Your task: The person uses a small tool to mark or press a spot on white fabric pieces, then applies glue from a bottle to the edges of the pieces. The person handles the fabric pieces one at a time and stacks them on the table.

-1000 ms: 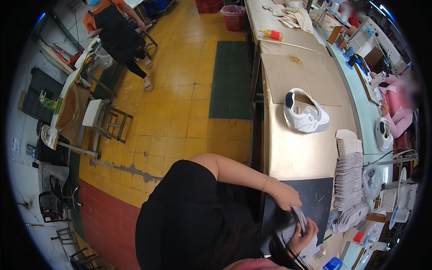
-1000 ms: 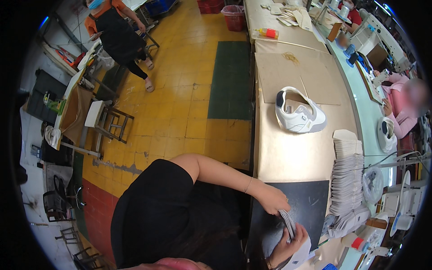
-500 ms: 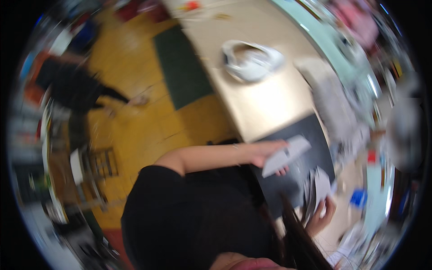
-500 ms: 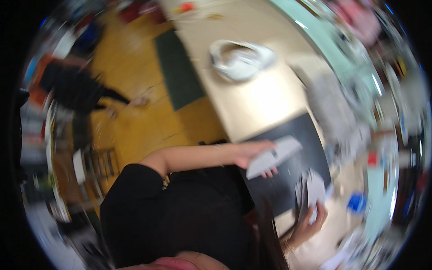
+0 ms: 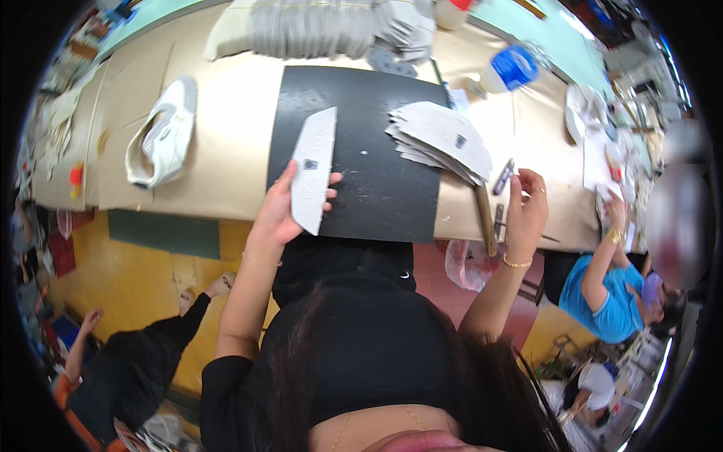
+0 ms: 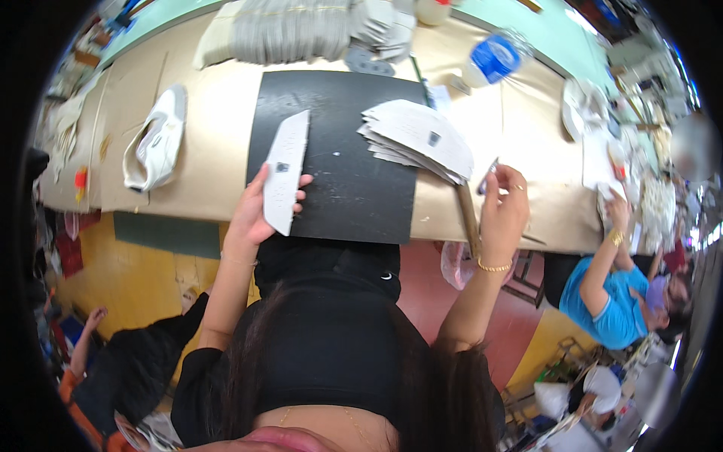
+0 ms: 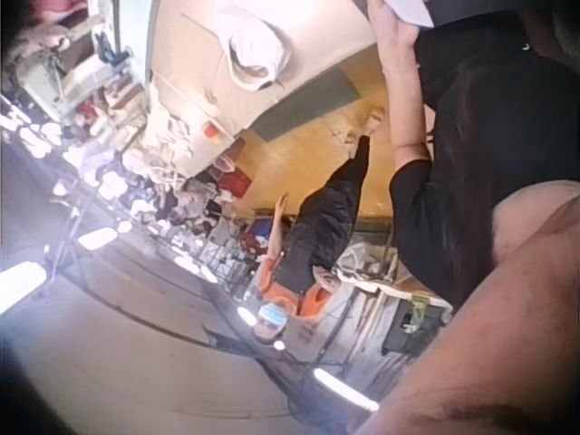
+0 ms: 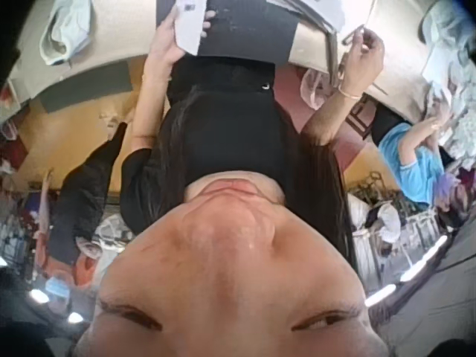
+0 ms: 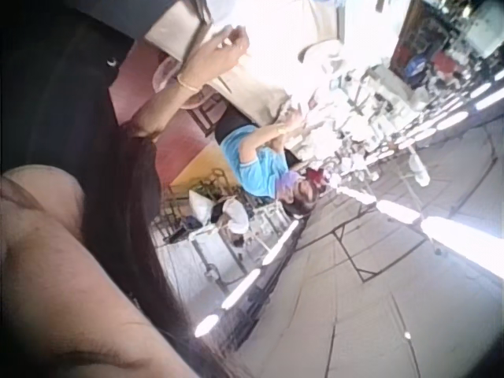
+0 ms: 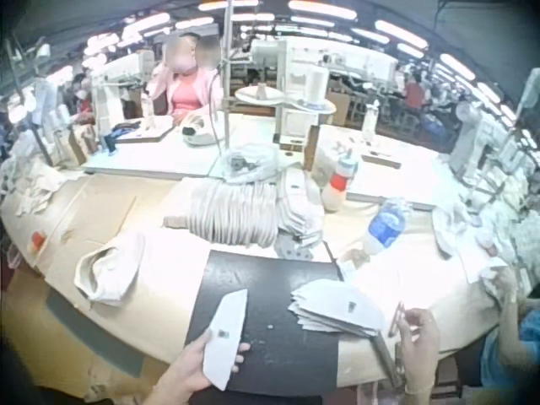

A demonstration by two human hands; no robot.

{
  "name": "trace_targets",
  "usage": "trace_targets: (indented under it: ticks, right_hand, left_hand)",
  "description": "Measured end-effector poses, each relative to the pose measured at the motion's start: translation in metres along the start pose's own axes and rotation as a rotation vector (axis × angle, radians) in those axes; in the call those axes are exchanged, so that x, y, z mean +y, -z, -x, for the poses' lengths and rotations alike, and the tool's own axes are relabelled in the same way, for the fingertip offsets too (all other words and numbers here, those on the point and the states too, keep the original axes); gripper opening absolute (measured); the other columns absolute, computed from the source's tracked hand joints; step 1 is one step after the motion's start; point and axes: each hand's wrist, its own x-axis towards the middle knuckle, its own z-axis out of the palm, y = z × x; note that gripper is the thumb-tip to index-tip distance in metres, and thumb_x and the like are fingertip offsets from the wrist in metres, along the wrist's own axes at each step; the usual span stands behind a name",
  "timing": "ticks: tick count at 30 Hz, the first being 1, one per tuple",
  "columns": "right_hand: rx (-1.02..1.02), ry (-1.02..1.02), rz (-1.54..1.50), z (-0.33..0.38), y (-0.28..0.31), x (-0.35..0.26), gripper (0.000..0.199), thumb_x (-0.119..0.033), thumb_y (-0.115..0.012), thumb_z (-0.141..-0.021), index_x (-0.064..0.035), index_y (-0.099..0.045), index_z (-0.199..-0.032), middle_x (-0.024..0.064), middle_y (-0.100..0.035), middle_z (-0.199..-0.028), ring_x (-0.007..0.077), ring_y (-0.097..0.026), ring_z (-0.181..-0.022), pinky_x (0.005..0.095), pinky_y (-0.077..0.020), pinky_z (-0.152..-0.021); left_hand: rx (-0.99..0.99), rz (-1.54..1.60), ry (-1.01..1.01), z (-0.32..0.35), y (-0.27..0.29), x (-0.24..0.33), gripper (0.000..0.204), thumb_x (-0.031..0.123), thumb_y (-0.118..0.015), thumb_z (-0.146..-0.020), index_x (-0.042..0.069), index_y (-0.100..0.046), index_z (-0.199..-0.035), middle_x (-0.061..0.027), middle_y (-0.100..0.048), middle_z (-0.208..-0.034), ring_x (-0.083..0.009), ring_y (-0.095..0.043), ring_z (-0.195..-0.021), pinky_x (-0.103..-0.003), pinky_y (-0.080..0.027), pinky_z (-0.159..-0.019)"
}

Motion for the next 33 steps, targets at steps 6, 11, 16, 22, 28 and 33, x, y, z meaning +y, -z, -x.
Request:
trace_targets:
  ticks: [6, 11, 16, 22, 28, 33]
  right_hand:
    - [0.017, 0.05, 0.161, -0.035, -0.022, 0.054, 0.02, -0.016, -0.057, -0.09, 0.0009, -0.064, -0.099, 0.0138, -0.064, -0.088, 0.0231, -0.063, -0.08, 0.0327, -0.0486, -0.073]
    - [0.0, -0.182, 0.472, -0.059, -0.036, 0.099, 0.036, -0.022, -0.064, -0.084, 0.0003, -0.058, -0.112, 0.0213, -0.064, -0.095, 0.0329, -0.063, -0.088, 0.0389, -0.0482, -0.08]
    - [-0.152, -0.496, 0.373, -0.054, -0.061, 0.115, 0.058, -0.018, -0.07, -0.074, -0.0031, -0.045, -0.123, 0.0242, -0.063, -0.105, 0.0377, -0.061, -0.099, 0.042, -0.0469, -0.087]
    - [-0.063, -0.44, 0.273, -0.052, -0.057, 0.132, 0.069, -0.022, -0.078, -0.07, -0.0035, -0.043, -0.126, 0.0177, -0.066, -0.088, 0.0274, -0.064, -0.084, 0.037, -0.0494, -0.08]
    - [-0.106, -0.491, 0.239, -0.053, -0.06, 0.141, 0.057, -0.022, -0.075, -0.073, -0.0029, -0.048, -0.12, 0.016, -0.067, -0.092, 0.027, -0.065, -0.088, 0.0367, -0.049, -0.081]
    - [-0.118, -0.479, 0.245, -0.054, -0.062, 0.156, 0.05, -0.025, -0.074, -0.075, -0.002, -0.053, -0.114, 0.0154, -0.067, -0.092, 0.0271, -0.065, -0.085, 0.0365, -0.0496, -0.079]
  left_hand:
    - [-0.019, -0.234, -0.108, -0.012, -0.012, 0.015, 0.057, 0.045, -0.033, -0.099, 0.001, -0.037, -0.134, -0.0208, -0.06, -0.108, -0.0234, -0.06, -0.077, -0.031, -0.053, -0.061]
    - [0.088, -0.324, -0.162, -0.024, -0.015, 0.035, 0.06, 0.046, -0.031, -0.099, -0.006, -0.044, -0.125, -0.0233, -0.059, -0.107, -0.0332, -0.064, -0.096, -0.04, -0.057, -0.079]
    - [0.208, -0.351, -0.185, 0.014, -0.005, 0.03, 0.053, 0.033, -0.042, -0.099, 0.012, -0.016, -0.141, -0.024, -0.051, -0.119, -0.0348, -0.063, -0.095, -0.041, -0.057, -0.077]
    - [0.685, -1.236, -0.116, 0.048, -0.001, 0.031, 0.048, 0.021, -0.063, -0.089, 0.007, -0.043, -0.13, -0.0098, -0.059, -0.074, -0.0206, -0.062, -0.073, -0.03, -0.05, -0.062]
    - [0.688, -1.638, -0.807, 0.017, -0.003, 0.026, 0.046, 0.026, -0.071, -0.08, -0.001, -0.058, -0.115, -0.0134, -0.055, -0.093, -0.027, -0.055, -0.086, -0.035, -0.046, -0.079]
    - [0.703, -1.767, -0.858, -0.01, -0.005, 0.022, 0.057, 0.028, -0.078, -0.072, -0.001, -0.059, -0.116, -0.0131, -0.053, -0.099, -0.0261, -0.054, -0.091, -0.034, -0.046, -0.08]
